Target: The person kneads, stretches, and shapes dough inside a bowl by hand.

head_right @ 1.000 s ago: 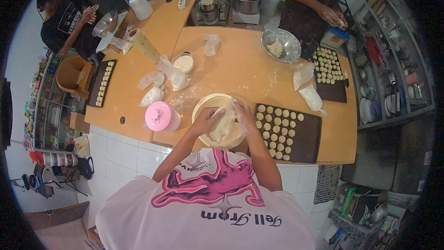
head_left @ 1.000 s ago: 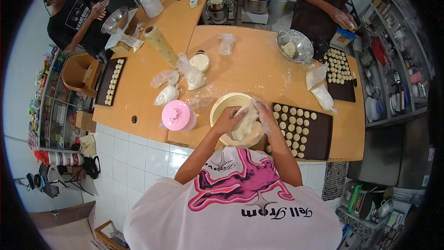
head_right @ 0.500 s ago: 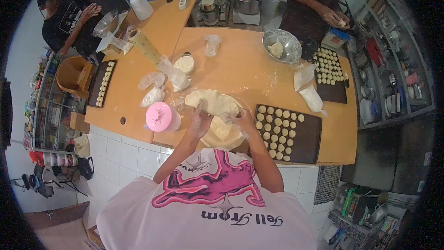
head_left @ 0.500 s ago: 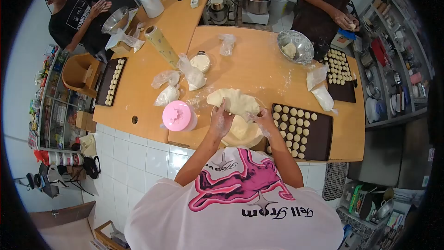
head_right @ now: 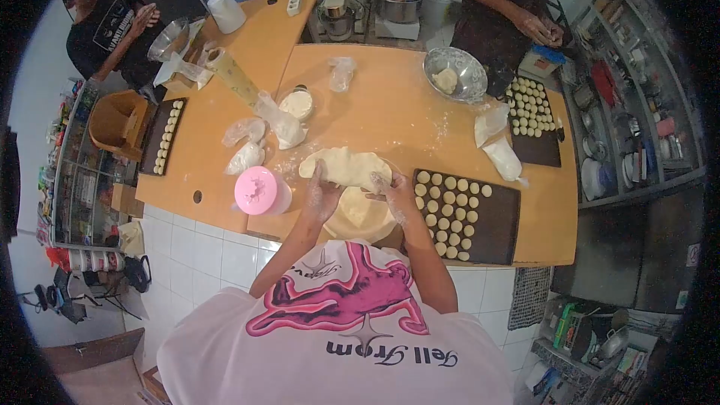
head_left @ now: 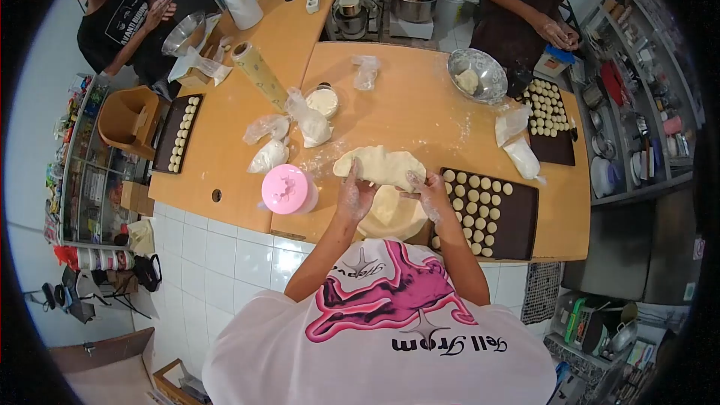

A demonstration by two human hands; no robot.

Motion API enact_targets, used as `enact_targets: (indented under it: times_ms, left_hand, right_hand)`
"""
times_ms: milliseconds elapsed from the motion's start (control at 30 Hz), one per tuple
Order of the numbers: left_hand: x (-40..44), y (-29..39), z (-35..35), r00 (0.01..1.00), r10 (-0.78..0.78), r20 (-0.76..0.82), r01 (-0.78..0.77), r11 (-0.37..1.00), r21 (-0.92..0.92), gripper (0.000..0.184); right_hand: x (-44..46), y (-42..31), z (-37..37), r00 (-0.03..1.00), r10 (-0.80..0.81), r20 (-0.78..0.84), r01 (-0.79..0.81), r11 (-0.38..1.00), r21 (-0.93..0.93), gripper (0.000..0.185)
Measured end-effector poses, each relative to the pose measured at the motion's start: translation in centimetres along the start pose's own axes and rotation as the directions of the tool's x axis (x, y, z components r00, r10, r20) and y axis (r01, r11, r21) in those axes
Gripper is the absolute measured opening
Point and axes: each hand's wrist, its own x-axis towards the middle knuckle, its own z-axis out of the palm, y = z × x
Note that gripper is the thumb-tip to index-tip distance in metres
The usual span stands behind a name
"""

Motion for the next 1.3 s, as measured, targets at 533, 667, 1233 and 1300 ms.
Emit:
enact_targets:
  times_ms: [533, 667, 1233, 1300]
  left_hand:
    - [-0.6, 0.3, -0.4, 0.997, 0.019, 0.08, -0.028, 0.993, 0.111, 0.045]
    - [-0.4, 0.0, -0.8, 0.995, 0.021, 0.095, -0.027, 0.998, 0.059, 0.046]
    - [-0.8, -0.9, -1.9, 0.872, 0.32, 0.37, -0.455, 0.256, 0.853, 0.084]
    - [-1.8, -0.1, 0.5, 0.775, 0.104, 0.623, -0.628, 0.017, 0.778, 0.094]
  right_hand:
    - [-0.1, -0.2, -0.9, 0.998, -0.031, -0.046, 0.032, 0.999, 0.033, 0.028]
    - [0.1, 0.5, -1.5, 0.997, -0.031, -0.066, 0.031, 0.999, 0.009, 0.025]
    - [-0.2, 0.4, 0.1, 0.972, -0.232, -0.017, 0.197, 0.856, -0.477, 0.02]
    - [-0.3, 0.3, 0.4, 0.97, -0.239, 0.031, 0.216, 0.802, -0.557, 0.02]
